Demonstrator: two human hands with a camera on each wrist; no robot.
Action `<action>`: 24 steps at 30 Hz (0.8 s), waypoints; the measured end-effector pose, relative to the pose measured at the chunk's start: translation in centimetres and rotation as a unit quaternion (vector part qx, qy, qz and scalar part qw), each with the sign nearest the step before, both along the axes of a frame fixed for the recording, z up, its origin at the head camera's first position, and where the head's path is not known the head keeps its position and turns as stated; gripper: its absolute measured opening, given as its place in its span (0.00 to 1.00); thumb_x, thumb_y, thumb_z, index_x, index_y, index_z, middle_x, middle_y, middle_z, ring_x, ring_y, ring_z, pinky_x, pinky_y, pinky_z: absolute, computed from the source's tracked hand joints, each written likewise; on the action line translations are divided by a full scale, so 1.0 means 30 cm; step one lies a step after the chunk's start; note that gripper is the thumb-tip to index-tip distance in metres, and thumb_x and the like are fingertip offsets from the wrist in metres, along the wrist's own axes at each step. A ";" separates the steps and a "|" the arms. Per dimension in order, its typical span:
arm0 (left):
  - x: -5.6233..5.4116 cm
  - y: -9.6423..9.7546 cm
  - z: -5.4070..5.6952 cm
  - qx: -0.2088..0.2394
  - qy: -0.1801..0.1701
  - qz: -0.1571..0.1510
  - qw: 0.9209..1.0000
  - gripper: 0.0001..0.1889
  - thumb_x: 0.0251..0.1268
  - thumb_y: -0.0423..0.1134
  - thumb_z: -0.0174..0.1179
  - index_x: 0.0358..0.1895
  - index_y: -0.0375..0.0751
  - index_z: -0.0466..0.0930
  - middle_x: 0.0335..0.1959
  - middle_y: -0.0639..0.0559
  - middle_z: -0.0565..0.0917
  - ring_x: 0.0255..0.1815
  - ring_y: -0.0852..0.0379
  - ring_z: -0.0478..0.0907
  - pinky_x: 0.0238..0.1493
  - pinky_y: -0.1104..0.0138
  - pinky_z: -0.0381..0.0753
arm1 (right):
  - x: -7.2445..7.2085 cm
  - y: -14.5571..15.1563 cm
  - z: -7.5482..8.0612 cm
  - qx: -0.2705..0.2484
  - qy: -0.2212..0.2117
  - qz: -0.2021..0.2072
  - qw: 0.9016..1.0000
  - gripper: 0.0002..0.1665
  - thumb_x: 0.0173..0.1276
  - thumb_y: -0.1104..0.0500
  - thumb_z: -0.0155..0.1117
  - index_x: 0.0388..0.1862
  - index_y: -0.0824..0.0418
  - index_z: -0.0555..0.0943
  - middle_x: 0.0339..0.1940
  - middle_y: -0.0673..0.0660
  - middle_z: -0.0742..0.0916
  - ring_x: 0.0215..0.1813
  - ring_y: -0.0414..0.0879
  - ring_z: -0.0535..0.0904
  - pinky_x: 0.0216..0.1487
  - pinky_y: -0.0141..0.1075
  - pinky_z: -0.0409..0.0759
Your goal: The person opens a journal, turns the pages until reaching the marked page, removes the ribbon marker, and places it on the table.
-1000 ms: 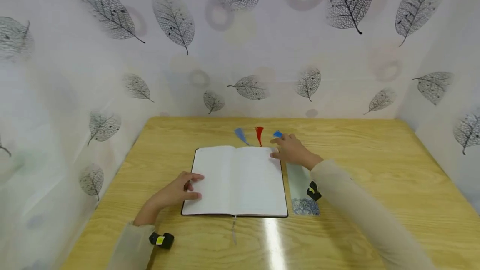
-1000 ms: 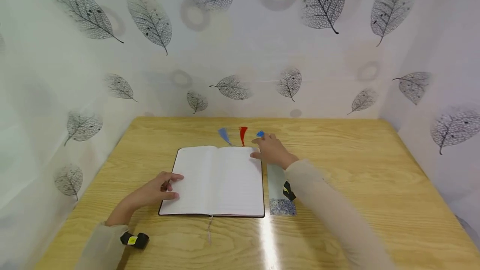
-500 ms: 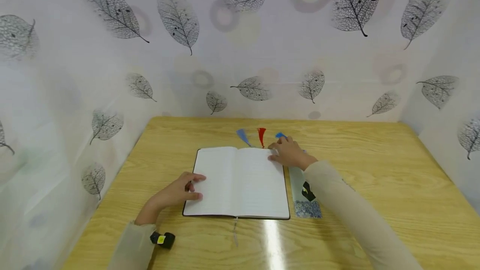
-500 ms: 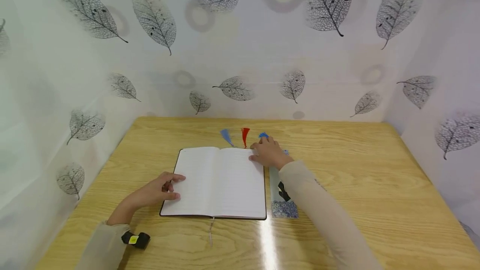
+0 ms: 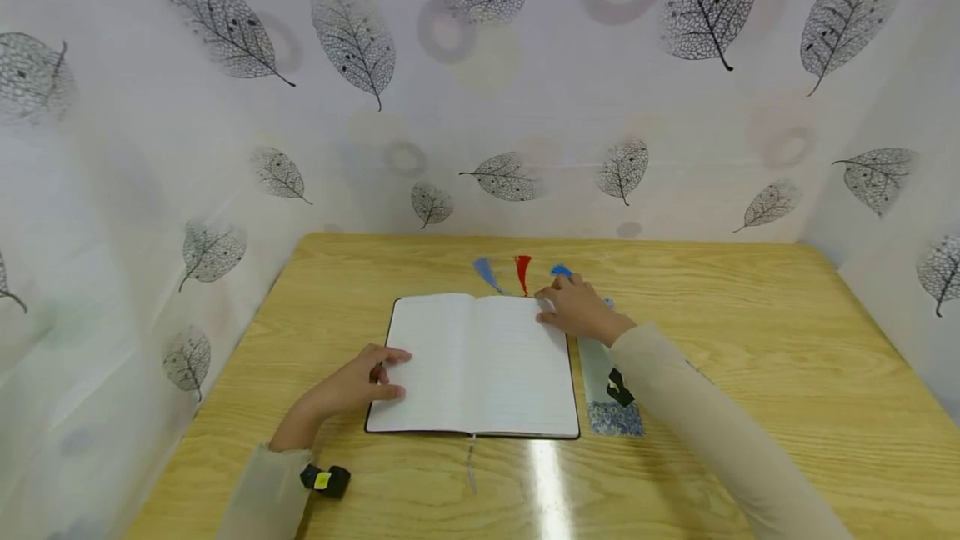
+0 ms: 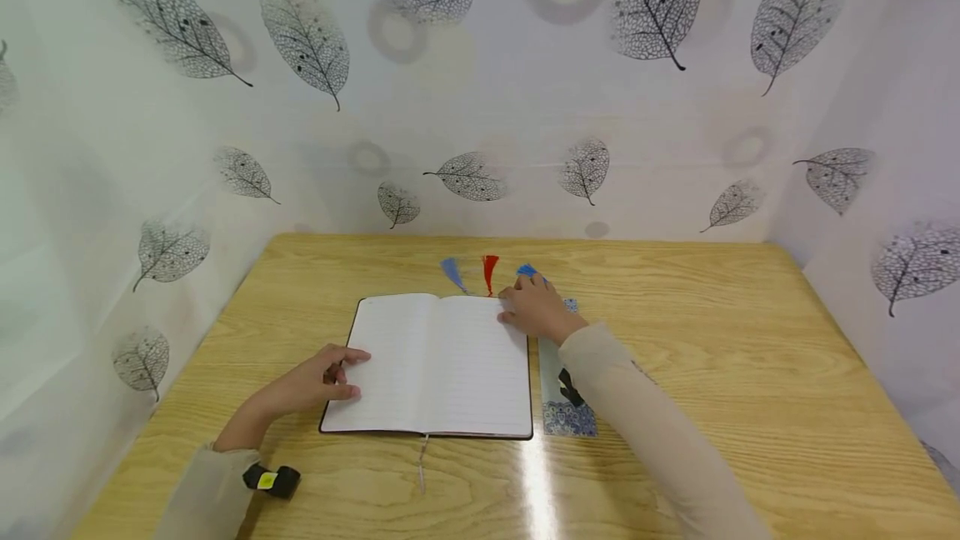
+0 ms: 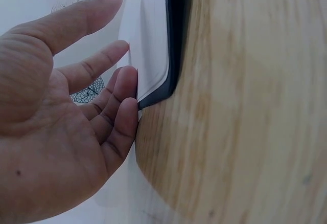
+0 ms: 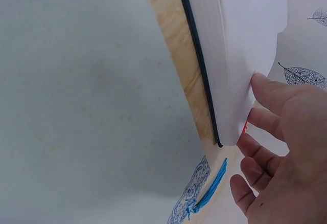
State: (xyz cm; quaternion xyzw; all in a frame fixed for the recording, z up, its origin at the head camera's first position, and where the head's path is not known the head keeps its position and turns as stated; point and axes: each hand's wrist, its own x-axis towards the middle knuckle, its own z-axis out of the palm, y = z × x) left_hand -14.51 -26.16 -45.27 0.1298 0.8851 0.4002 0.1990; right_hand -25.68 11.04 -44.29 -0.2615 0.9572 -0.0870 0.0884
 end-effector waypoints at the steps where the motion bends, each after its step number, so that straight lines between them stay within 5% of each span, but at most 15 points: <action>1: 0.000 0.000 -0.001 0.000 0.000 0.001 1.000 0.29 0.60 0.44 0.67 0.63 0.39 0.72 0.41 0.45 0.67 0.38 0.54 0.63 0.33 0.70 0.64 | -0.001 0.001 -0.003 0.000 0.002 0.001 1.000 0.27 0.72 0.46 0.57 0.65 0.57 0.75 0.58 0.64 0.76 0.61 0.64 0.67 0.60 0.59 0.68; 24: 0.003 0.002 0.003 0.007 -0.004 0.005 1.000 0.28 0.60 0.44 0.67 0.63 0.39 0.72 0.40 0.45 0.68 0.38 0.54 0.63 0.33 0.70 0.64 | 0.008 0.006 -0.001 0.005 0.022 0.000 1.000 0.27 0.69 0.46 0.61 0.64 0.55 0.76 0.60 0.61 0.78 0.65 0.63 0.68 0.64 0.60 0.66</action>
